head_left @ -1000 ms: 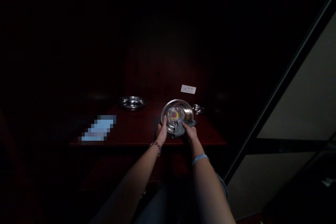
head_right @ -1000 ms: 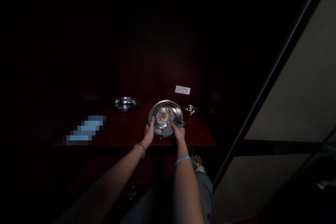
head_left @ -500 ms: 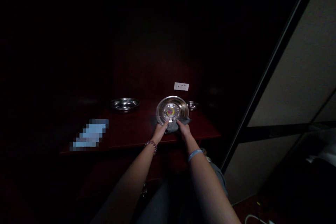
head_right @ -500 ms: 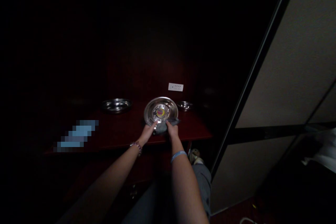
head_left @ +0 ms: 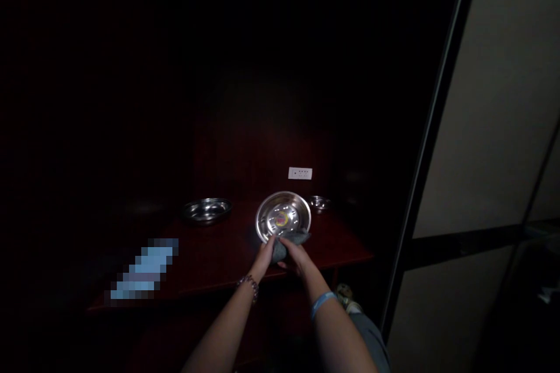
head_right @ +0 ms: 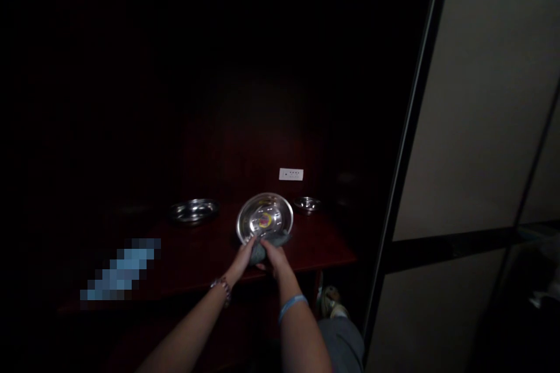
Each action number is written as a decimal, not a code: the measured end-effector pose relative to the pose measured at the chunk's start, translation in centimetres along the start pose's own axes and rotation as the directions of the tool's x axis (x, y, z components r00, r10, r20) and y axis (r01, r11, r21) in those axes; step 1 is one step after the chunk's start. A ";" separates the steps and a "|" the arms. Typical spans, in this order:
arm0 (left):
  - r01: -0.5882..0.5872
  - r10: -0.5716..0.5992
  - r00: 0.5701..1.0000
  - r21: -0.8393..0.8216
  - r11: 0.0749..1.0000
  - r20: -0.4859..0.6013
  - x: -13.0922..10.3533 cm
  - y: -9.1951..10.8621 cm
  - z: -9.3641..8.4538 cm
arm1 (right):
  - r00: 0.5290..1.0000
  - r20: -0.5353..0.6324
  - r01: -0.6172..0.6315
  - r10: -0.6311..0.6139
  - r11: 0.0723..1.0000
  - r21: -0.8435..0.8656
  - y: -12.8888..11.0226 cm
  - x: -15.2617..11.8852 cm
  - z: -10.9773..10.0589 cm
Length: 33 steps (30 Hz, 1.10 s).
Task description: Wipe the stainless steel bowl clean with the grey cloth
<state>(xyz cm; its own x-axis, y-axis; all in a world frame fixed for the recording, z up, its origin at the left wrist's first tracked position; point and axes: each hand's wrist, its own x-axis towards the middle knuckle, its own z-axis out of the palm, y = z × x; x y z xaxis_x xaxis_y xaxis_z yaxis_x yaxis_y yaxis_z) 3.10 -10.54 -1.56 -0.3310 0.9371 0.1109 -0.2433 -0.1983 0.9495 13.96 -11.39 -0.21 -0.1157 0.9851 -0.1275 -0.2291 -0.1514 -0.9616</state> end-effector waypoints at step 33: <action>0.079 -0.079 0.997 0.025 0.997 -0.020 0.0 -0.3 0.5 | 0.974 -0.226 0.027 -0.010 0.997 0.073 -0.7 1.4 -1.3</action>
<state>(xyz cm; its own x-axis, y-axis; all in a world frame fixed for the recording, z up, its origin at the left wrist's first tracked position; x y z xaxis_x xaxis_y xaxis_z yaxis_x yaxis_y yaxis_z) 3.65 -10.33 -1.70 -0.3284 0.9441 0.0298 -0.2463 -0.1160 0.9622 15.24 -9.83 0.00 0.1083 0.9796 -0.1694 -0.3019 -0.1300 -0.9444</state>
